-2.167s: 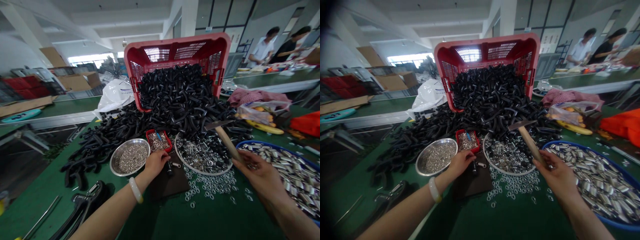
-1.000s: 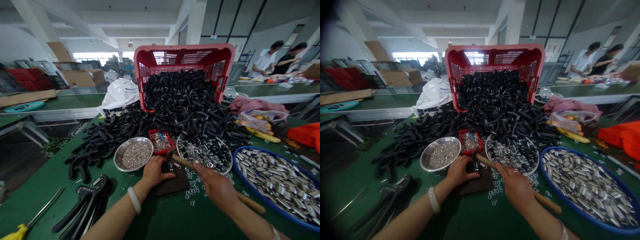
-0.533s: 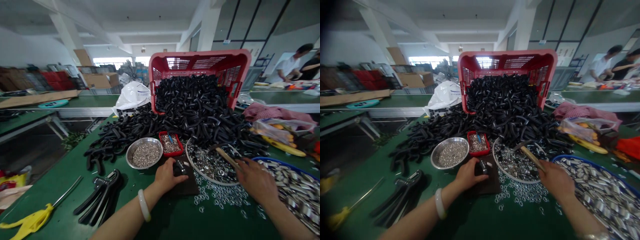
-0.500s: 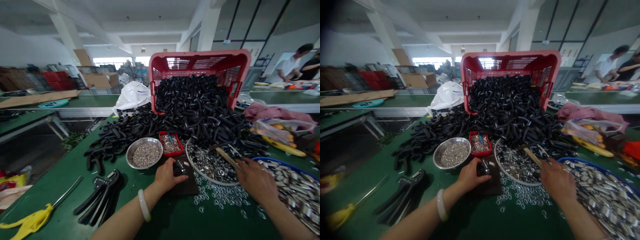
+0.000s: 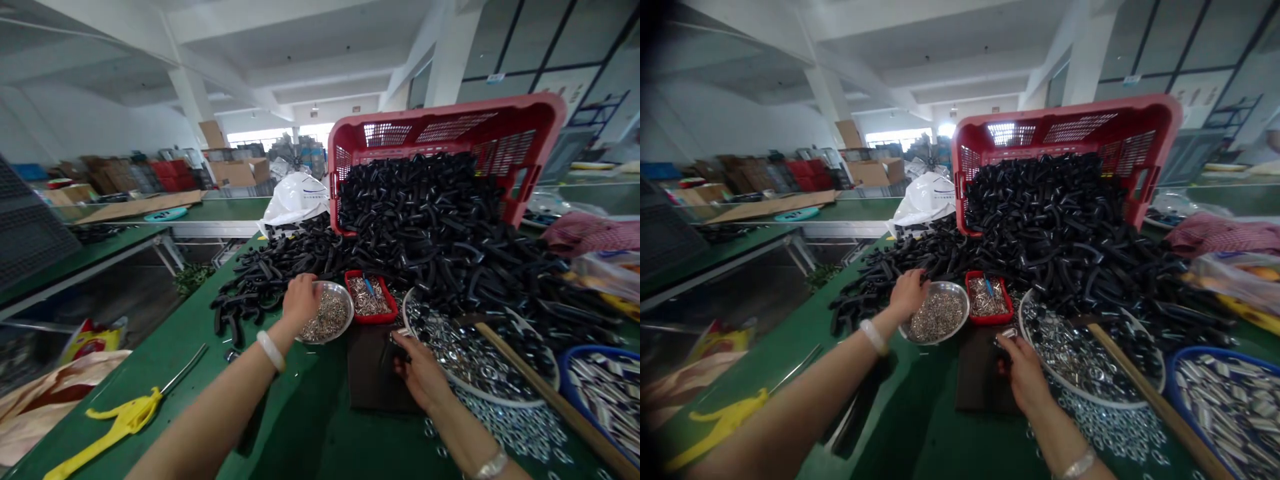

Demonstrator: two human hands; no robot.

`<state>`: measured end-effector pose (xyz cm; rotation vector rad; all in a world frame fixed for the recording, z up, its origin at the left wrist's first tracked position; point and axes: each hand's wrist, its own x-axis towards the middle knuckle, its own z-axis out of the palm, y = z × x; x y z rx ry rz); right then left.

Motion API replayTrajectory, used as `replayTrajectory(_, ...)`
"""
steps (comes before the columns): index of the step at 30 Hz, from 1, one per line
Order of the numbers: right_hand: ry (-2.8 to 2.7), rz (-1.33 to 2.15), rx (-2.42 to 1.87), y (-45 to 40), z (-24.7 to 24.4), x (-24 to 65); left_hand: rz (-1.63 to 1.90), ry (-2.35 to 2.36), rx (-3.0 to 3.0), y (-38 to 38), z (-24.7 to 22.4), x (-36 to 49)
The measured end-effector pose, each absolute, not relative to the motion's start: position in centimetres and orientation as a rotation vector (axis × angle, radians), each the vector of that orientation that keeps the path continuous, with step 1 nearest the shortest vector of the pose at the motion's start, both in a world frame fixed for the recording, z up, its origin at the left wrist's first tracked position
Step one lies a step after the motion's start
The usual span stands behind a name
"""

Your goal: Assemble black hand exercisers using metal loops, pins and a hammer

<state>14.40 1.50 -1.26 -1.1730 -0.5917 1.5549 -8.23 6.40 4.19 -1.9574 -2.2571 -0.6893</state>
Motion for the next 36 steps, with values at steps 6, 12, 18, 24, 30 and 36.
replayTrajectory(6,-0.809,1.556,-1.159,1.0,-1.8,14.6,-0.439,-2.452,-1.855,14.6,3.1,-14.5)
replayTrajectory(12,-0.866,1.552,-1.201,1.2,-1.5,14.7,-0.614,-2.423,-1.709,15.8,4.6,-15.1)
replayTrajectory(18,-0.968,1.408,-1.232,1.4,0.3,13.5,-1.566,-1.935,-2.322,10.1,7.7,-10.0)
replayTrajectory(24,-1.175,1.099,-1.07,0.2,2.9,12.9,-1.901,-2.0,-2.532,2.8,4.5,-0.7)
replayTrajectory(30,-1.098,1.045,-1.14,-1.0,2.7,13.6,-2.046,-2.1,-2.472,1.7,4.4,2.0)
replayTrajectory(36,-1.17,0.945,-1.164,-1.1,4.1,14.7,-1.942,-2.073,-2.452,1.8,4.5,2.6)
